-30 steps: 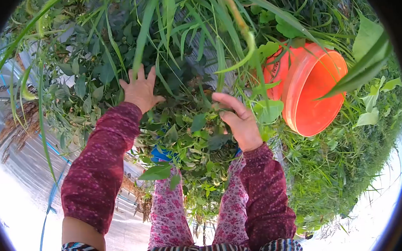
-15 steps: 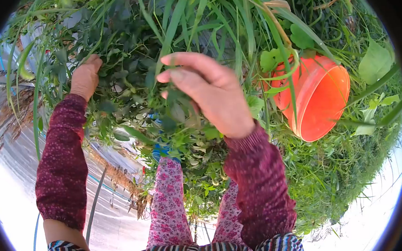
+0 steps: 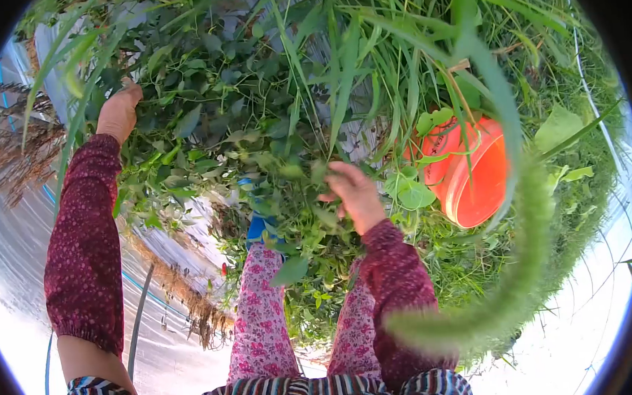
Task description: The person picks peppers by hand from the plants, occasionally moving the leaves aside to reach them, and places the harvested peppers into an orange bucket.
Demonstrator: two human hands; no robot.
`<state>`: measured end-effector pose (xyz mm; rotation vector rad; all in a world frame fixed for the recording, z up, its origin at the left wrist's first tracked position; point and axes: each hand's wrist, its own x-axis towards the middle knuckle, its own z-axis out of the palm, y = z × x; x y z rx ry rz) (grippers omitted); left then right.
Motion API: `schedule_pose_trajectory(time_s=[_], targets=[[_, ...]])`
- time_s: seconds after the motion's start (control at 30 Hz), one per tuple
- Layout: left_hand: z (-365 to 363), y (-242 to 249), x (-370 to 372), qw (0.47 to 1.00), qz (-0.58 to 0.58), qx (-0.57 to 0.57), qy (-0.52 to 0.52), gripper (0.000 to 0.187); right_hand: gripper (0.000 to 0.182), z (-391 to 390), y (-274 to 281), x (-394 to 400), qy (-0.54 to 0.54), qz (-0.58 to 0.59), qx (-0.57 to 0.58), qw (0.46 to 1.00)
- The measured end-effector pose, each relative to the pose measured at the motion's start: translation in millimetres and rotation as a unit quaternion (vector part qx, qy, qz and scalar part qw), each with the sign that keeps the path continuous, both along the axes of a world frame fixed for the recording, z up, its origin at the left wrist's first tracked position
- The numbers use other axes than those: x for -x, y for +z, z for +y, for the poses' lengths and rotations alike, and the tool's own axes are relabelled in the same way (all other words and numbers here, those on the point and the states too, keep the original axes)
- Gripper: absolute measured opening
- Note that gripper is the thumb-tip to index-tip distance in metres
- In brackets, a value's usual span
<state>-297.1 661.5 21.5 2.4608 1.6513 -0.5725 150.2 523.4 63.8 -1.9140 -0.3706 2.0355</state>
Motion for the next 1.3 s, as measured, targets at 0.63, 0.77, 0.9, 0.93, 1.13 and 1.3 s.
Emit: schedule_pose_trajectory(time_s=[0.63, 0.77, 0.9, 0.93, 1.13, 1.3], targets=[[26.6, -14.5, 59.5, 0.992, -0.007, -0.091, -0.088, 0.022, 0.047, -3.2, -57.6, 73.7, 0.55, -0.057, -0.214, 0.805], [19.5, 1.6, 31.8, 0.954, -0.135, 0.136, 0.23, 0.038, 0.046, 22.2, -25.7, 46.6, 0.448, 0.06, 0.047, 0.891], [14.3, -32.6, 54.7, 0.936, -0.252, 0.064, 0.237, 0.024, 0.033, 74.9, -21.2, 62.1, 0.272, 0.005, -0.046, 0.961], [15.3, -33.2, 55.5, 0.979, -0.164, 0.015, 0.12, 0.025, 0.031, 85.9, -30.7, 74.5, 0.239, -0.036, -0.07, 0.968], [11.9, -30.6, 43.5, 0.996, -0.074, -0.042, -0.005, 0.03, 0.041, 88.9, -124.1, 128.7, 0.594, -0.24, -0.317, 0.7], [9.7, -20.9, 21.4, 0.997, -0.064, -0.037, 0.004, 0.029, 0.057, 92.3, -117.6, 138.2, 0.543, -0.252, -0.169, 0.783]])
